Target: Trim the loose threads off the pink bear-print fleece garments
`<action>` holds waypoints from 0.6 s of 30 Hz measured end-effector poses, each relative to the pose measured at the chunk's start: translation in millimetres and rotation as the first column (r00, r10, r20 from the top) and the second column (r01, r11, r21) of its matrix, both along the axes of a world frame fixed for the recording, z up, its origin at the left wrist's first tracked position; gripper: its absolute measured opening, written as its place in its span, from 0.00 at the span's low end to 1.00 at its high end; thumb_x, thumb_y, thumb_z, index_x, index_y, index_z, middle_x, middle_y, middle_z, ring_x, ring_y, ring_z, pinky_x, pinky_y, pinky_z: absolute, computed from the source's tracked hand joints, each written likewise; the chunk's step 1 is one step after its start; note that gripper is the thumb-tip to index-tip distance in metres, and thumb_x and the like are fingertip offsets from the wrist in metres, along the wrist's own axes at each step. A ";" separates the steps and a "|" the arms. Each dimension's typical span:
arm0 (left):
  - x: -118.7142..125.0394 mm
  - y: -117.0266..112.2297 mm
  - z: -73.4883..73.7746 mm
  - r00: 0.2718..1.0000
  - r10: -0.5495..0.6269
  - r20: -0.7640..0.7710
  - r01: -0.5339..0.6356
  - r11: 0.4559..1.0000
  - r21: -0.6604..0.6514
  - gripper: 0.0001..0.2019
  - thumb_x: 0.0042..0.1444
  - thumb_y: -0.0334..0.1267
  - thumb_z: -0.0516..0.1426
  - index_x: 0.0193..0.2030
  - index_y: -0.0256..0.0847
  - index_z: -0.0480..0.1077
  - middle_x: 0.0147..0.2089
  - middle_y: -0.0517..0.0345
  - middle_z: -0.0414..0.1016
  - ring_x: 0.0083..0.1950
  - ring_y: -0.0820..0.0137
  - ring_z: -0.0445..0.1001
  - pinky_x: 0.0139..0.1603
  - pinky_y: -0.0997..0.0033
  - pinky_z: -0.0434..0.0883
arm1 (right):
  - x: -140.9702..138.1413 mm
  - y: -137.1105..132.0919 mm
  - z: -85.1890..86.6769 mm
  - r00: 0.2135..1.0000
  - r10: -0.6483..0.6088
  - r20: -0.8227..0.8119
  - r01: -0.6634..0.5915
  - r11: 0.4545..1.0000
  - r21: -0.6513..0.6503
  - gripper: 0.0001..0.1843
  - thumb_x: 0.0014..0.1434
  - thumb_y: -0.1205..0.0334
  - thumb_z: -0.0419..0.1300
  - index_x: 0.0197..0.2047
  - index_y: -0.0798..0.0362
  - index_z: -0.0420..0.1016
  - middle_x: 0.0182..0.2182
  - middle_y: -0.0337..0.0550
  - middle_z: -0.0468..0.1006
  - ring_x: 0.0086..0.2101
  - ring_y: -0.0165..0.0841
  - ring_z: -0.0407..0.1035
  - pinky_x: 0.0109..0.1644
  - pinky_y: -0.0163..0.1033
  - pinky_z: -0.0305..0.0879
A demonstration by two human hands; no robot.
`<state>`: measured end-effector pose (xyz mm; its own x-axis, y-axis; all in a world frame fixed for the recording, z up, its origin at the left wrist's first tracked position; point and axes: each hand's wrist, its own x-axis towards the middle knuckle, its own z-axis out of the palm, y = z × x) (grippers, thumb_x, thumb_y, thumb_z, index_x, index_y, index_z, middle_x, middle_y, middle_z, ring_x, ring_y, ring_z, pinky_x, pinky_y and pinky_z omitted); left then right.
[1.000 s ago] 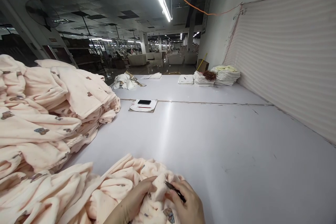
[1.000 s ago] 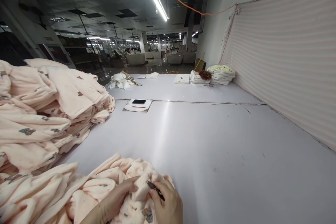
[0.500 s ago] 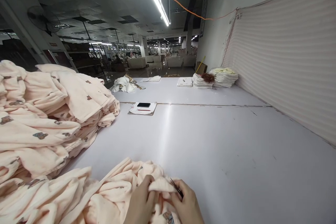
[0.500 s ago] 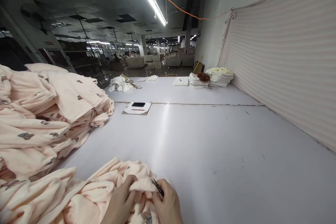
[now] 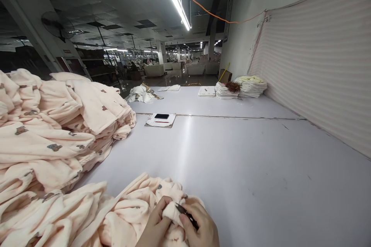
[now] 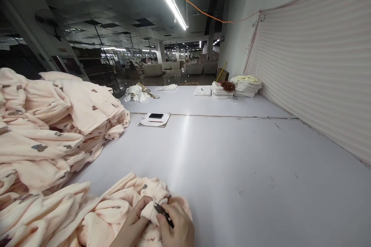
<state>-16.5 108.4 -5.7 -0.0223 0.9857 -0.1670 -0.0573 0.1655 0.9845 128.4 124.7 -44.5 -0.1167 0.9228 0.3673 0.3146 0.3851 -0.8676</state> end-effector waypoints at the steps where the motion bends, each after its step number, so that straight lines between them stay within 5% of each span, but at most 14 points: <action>1: -0.8 -0.1 0.1 1.000 -0.012 -0.014 0.012 1.000 0.002 0.05 0.53 0.40 0.56 0.35 0.42 0.67 0.32 0.63 0.70 0.39 0.67 0.66 0.43 0.69 0.63 | 0.6 -0.1 -1.9 1.000 0.004 -0.016 -0.004 1.000 -0.002 0.10 0.57 0.58 0.58 0.41 0.44 0.78 0.36 0.40 0.79 0.39 0.34 0.74 0.42 0.30 0.68; 6: -2.7 -5.3 7.1 0.993 -0.104 -0.055 0.101 0.994 -0.039 0.02 0.52 0.36 0.55 0.32 0.42 0.68 0.30 0.64 0.69 0.36 0.68 0.65 0.41 0.71 0.63 | 3.0 -3.2 -5.5 0.992 0.012 -0.125 -0.013 1.000 -0.005 0.10 0.58 0.59 0.56 0.38 0.45 0.79 0.35 0.40 0.80 0.39 0.33 0.74 0.43 0.30 0.68; 14: -3.6 -13.8 8.0 0.984 -0.145 -0.099 0.139 0.988 -0.067 0.06 0.48 0.31 0.52 0.31 0.41 0.70 0.30 0.63 0.71 0.37 0.66 0.67 0.41 0.70 0.65 | -1.7 -10.4 -5.7 0.996 -0.059 -0.069 0.062 0.998 0.032 0.12 0.58 0.53 0.56 0.39 0.42 0.80 0.33 0.40 0.80 0.35 0.35 0.74 0.39 0.32 0.68; 16: -3.2 -16.5 6.8 0.986 -0.106 -0.130 0.096 0.992 -0.083 0.05 0.50 0.36 0.54 0.27 0.41 0.70 0.29 0.60 0.72 0.38 0.63 0.68 0.42 0.67 0.66 | 8.8 -6.2 -14.1 0.974 -0.140 -0.177 0.125 0.988 -0.092 0.14 0.57 0.50 0.56 0.37 0.45 0.80 0.35 0.42 0.80 0.39 0.37 0.73 0.43 0.34 0.68; 18: -4.1 -19.1 3.4 0.989 -0.035 -0.143 0.023 0.996 -0.083 0.08 0.50 0.43 0.57 0.28 0.42 0.73 0.30 0.56 0.75 0.41 0.59 0.69 0.46 0.64 0.66 | 20.9 -2.7 -26.0 0.920 -0.312 -0.239 0.225 0.917 -0.329 0.15 0.52 0.46 0.61 0.36 0.47 0.79 0.37 0.44 0.79 0.41 0.39 0.72 0.44 0.35 0.68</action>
<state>-20.6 89.3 -2.3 -0.0236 0.9697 -0.2432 0.0905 0.2444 0.9654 149.3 122.0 -70.5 0.2188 0.9739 0.0598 0.0965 0.0394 -0.9946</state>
